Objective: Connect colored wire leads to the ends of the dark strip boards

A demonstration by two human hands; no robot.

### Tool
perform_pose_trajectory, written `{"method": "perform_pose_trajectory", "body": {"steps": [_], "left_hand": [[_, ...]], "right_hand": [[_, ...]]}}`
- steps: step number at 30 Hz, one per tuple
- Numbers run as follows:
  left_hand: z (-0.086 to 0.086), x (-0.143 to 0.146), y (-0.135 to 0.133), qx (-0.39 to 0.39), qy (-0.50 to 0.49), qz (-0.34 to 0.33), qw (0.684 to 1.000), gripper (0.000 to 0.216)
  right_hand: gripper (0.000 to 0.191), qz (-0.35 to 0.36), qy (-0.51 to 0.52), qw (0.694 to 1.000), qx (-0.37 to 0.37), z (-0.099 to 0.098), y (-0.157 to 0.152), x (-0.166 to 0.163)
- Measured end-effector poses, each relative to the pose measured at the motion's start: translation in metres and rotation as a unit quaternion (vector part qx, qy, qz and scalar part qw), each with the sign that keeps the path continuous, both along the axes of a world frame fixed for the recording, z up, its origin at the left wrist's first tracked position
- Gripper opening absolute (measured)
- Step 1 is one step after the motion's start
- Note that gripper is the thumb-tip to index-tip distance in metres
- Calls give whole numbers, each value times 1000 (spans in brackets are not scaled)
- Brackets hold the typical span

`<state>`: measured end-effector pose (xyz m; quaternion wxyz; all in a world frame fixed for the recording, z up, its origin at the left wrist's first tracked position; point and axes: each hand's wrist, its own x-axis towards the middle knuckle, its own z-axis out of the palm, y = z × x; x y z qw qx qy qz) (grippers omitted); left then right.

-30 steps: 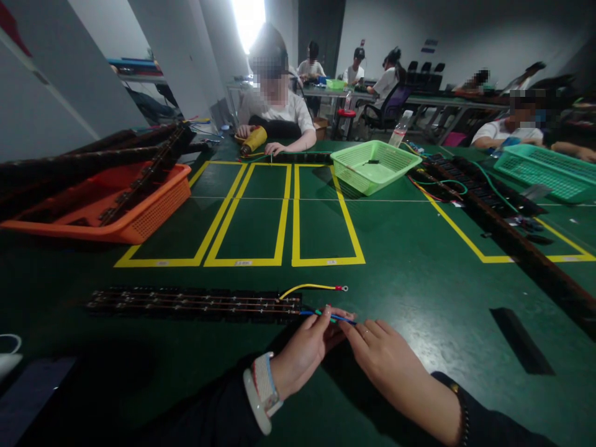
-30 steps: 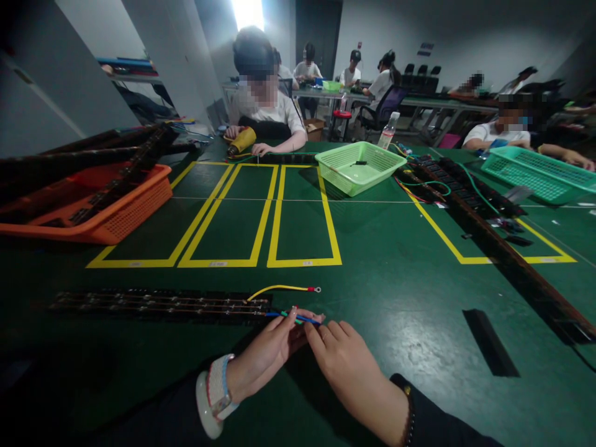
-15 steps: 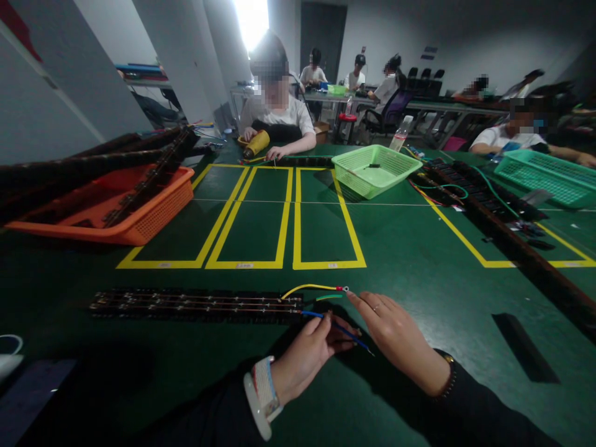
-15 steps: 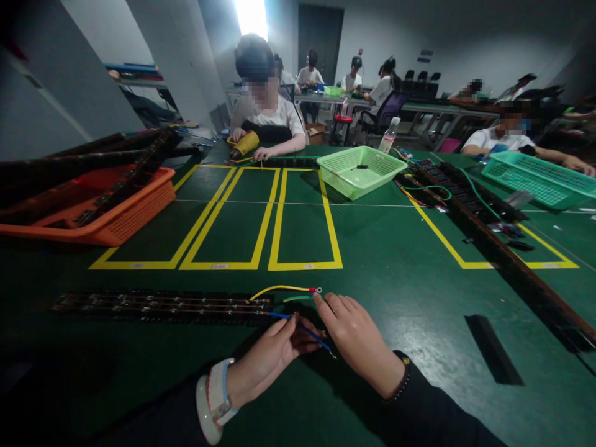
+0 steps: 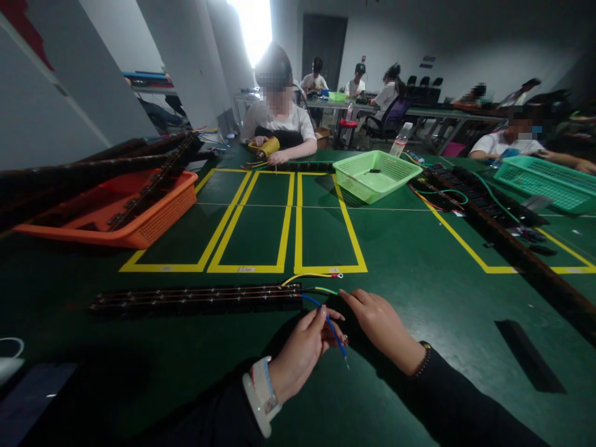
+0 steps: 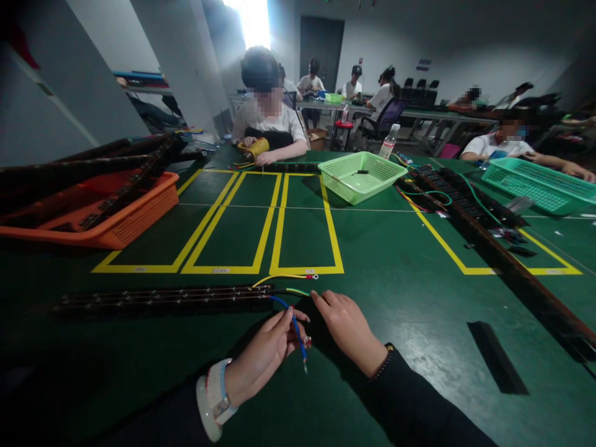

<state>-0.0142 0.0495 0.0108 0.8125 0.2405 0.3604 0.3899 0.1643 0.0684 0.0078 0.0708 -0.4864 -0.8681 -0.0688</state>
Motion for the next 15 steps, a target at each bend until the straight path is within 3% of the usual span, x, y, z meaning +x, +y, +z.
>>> {"method": "perform_pose_trajectory", "body": {"steps": [4, 8, 11, 13, 15], "left_hand": [[2, -2, 4, 6, 4, -7, 1000, 32], [-1, -3, 7, 5, -9, -12, 1000, 29], [-5, -3, 8, -21, -20, -3, 1000, 26], [-7, -4, 9, -36, -14, 3, 999, 27], [-9, -4, 10, -38, -3, 1, 999, 28]], "right_hand": [[40, 5, -8, 1000, 21, -2, 3, -1], [36, 3, 74, 995, 70, 4, -1, 0], [39, 141, 135, 976, 92, 12, -8, -1], [50, 256, 125, 952, 109, 15, -13, -3], [52, 316, 99, 935, 126, 17, -16, -6]]}}
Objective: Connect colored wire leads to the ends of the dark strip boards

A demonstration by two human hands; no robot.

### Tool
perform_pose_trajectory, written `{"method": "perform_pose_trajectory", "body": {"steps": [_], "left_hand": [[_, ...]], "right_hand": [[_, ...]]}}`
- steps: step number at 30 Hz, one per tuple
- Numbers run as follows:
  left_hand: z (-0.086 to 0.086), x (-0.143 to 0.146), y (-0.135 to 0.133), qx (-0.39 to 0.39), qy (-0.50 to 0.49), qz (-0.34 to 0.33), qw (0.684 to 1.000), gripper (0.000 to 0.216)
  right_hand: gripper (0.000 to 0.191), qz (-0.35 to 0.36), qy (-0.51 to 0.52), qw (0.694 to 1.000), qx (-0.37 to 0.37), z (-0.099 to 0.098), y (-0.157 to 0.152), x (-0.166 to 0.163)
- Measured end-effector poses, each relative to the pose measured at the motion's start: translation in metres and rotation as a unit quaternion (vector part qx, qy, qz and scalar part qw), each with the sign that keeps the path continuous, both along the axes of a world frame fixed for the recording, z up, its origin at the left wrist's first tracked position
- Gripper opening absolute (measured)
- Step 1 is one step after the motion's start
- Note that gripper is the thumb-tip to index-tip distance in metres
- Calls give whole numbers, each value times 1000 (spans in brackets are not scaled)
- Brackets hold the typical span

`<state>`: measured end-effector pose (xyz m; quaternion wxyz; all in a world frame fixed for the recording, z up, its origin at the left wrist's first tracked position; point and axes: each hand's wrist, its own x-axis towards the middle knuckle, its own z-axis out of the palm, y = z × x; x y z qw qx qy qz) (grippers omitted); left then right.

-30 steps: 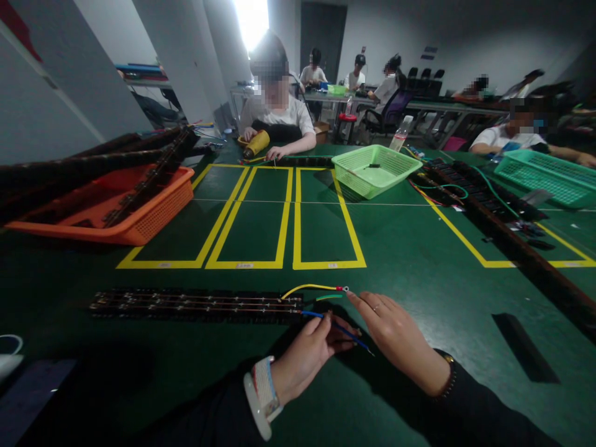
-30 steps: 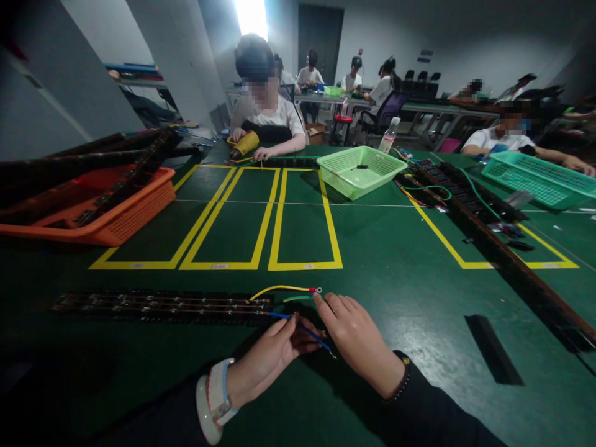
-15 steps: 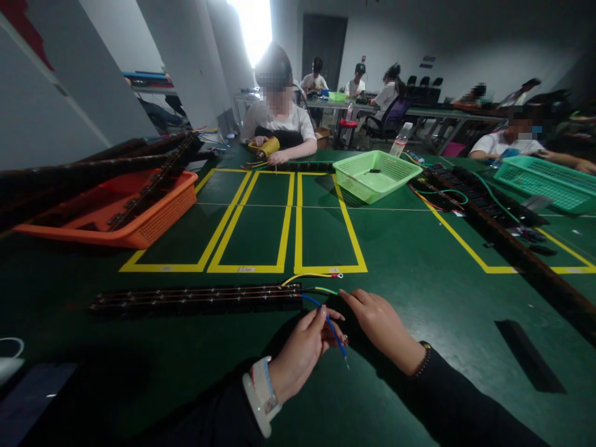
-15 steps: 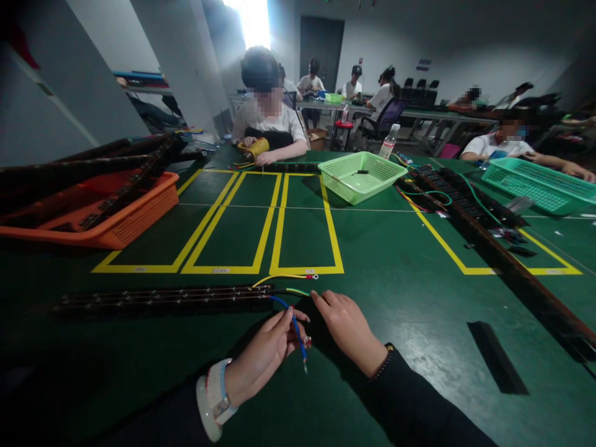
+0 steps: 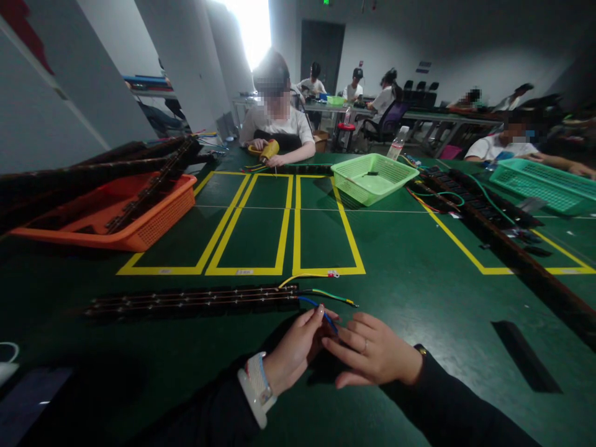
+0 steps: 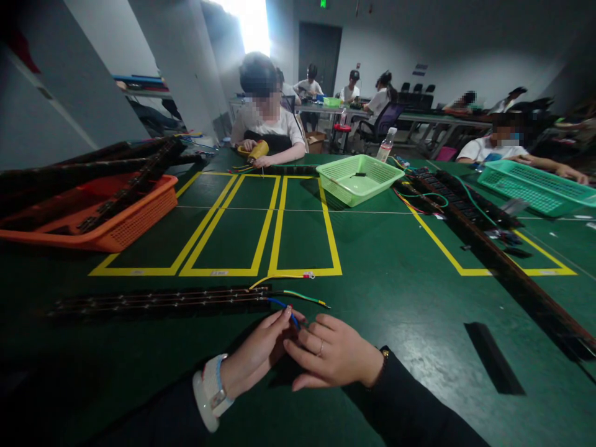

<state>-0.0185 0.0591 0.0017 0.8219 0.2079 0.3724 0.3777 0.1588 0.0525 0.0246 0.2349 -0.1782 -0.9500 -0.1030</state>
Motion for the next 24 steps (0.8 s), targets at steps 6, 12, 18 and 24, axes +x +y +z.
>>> {"method": "perform_pose_trajectory", "body": {"steps": [6, 12, 18, 24], "left_hand": [[-4, -1, 1, 12, -51, -8, 999, 25], [1, -1, 1, 41, -71, -68, 994, 25], [1, -3, 3, 59, -50, -111, 991, 24], [2, -5, 3, 54, -62, -124, 989, 24]], "right_hand": [[28, -66, -25, 997, -13, -1, 1, 4], [29, -174, 14, 980, -98, -11, 9, 14], [25, -189, -20, 966, -176, -20, 17, 10], [23, -225, 13, 952, -208, -12, 25, 9]]}}
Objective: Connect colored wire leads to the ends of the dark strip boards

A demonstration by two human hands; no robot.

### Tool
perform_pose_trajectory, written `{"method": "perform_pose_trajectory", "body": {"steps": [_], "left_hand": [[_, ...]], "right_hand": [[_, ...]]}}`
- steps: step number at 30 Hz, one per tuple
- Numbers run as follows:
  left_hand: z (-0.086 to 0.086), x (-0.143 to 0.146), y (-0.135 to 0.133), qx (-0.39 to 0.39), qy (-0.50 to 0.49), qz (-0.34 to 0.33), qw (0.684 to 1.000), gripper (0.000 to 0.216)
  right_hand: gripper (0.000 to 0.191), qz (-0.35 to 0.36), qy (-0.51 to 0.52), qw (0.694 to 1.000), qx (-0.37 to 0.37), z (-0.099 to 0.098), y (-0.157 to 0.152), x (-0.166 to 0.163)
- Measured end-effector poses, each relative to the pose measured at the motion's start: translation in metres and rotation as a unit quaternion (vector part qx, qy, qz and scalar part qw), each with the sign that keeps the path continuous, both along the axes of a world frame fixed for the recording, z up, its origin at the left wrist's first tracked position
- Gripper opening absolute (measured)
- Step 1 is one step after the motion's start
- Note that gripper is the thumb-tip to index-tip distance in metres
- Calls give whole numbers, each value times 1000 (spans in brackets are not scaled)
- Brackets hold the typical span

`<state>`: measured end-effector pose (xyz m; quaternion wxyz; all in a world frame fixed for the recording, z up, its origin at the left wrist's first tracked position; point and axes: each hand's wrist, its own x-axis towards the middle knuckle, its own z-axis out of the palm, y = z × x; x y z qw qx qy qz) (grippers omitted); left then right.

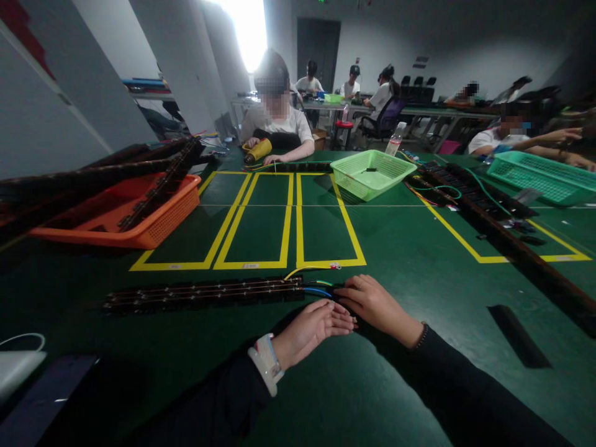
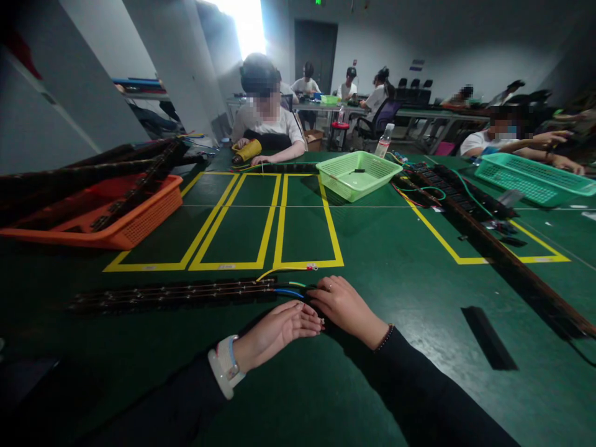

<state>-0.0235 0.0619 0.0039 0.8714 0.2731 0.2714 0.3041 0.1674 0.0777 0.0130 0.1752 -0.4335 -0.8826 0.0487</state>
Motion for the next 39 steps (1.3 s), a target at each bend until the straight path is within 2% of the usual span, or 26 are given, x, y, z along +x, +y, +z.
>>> {"method": "perform_pose_trajectory", "body": {"steps": [4, 8, 11, 13, 19, 21, 23, 29, 31, 35, 39], "left_hand": [[3, -1, -1, -1, 9, -2, 1000, 22], [5, -1, 0, -2, 15, -18, 1000, 23], [5, -3, -1, 2, 7, -24, 1000, 23], [5, -3, -1, 0, -2, -27, 1000, 22], [3, -3, -2, -8, -16, -12, 1000, 21], [2, -3, -2, -7, -17, -20, 1000, 22], [0, -3, -2, 0, -24, -29, 999, 23], [-6, -3, -1, 11, -20, -47, 999, 24], [-7, -3, -2, 5, -15, -41, 999, 27], [-7, -1, -4, -7, -25, -15, 1000, 40], [-9, 2, -3, -10, -61, 65, 996, 33]], "right_hand": [[38, -7, 69, 997, -36, 6, 16, -4], [59, 37, 80, 992, -88, 14, 40, -16], [67, 49, 85, 985, -140, 19, 55, -25], [64, 44, 86, 979, -181, 19, 62, -29], [41, 61, 58, 951, -299, 18, 65, -29], [40, 70, 55, 935, -342, 18, 63, -29], [39, 69, 45, 933, -351, 16, 61, -28], [27, 45, 9, 952, -302, 8, 53, -30], [24, 27, 12, 965, -262, 8, 48, -31], [15, 3, -16, 996, -90, 10, 31, -40], [15, -12, -124, 989, 75, 9, 9, -50]]}}
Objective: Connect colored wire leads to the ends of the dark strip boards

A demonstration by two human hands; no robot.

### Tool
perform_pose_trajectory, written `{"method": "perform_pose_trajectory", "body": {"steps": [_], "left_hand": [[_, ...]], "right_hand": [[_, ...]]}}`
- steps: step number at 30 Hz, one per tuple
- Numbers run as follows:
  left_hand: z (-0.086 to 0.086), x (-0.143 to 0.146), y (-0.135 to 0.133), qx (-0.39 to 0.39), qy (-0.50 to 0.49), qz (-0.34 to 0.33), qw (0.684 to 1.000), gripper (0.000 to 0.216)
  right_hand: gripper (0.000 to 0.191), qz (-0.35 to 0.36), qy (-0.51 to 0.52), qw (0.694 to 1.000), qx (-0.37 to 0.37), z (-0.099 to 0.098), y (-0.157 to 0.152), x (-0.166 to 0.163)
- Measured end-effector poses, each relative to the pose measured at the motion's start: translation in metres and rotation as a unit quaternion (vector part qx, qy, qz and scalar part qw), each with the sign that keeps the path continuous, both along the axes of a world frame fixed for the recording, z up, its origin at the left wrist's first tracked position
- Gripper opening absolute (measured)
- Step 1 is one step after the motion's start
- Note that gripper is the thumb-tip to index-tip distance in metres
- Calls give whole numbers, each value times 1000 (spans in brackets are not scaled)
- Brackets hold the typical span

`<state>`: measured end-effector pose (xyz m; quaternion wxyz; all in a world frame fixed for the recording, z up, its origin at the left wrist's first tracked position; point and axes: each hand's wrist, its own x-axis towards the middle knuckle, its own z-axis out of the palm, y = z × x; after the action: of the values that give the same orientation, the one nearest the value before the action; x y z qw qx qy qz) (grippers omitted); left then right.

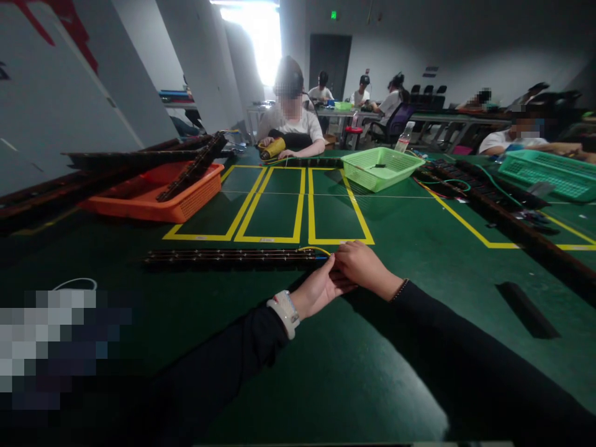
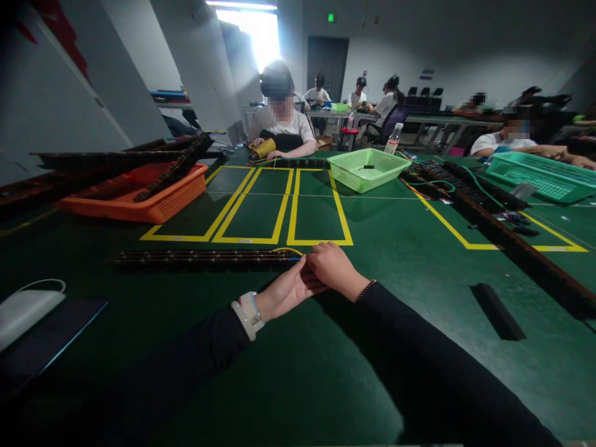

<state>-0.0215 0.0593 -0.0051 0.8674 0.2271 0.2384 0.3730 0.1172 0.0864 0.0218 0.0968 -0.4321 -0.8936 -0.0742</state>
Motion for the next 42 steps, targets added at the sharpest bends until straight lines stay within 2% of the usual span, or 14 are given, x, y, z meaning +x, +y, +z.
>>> {"method": "perform_pose_trajectory", "body": {"steps": [3, 7, 11, 16, 18, 22, 27, 32, 35, 38, 42], "left_hand": [[-4, 2, 3, -23, -14, 40, 999, 26], [-7, 3, 6, -43, -7, 64, 997, 24], [-6, 3, 6, -30, -13, 64, 997, 23], [-6, 1, 6, -20, 2, 52, 998, 23], [-6, 1, 6, -19, 13, 52, 998, 25], [-6, 1, 6, -35, 17, 57, 998, 26], [-4, 1, 6, -33, 26, 50, 998, 30], [-3, 1, 5, 1, 29, 35, 999, 35], [-4, 2, 4, 16, 20, 41, 999, 31], [-3, 2, 3, 12, 35, 37, 999, 29], [-2, 1, 4, 15, 60, 26, 998, 31]], "right_hand": [[14, 24, -63, 996, 65, -5, -16, -4], [19, 47, -92, 991, 83, -6, -28, -5], [18, 38, -81, 993, 71, 10, -32, -5], [24, -27, -75, 996, 32, 30, -37, 0], [23, -37, -86, 995, 17, 30, -39, 1], [9, -32, -106, 994, 6, 23, -43, -3], [12, -38, -106, 994, -19, 26, -47, -7], [21, -106, -60, 992, -25, 36, -38, 2], [21, -103, 13, 994, -17, 32, -23, 11], [22, -89, 73, 993, -16, 18, -9, 19], [20, -49, 70, 995, -56, 0, 4, 25]]}}
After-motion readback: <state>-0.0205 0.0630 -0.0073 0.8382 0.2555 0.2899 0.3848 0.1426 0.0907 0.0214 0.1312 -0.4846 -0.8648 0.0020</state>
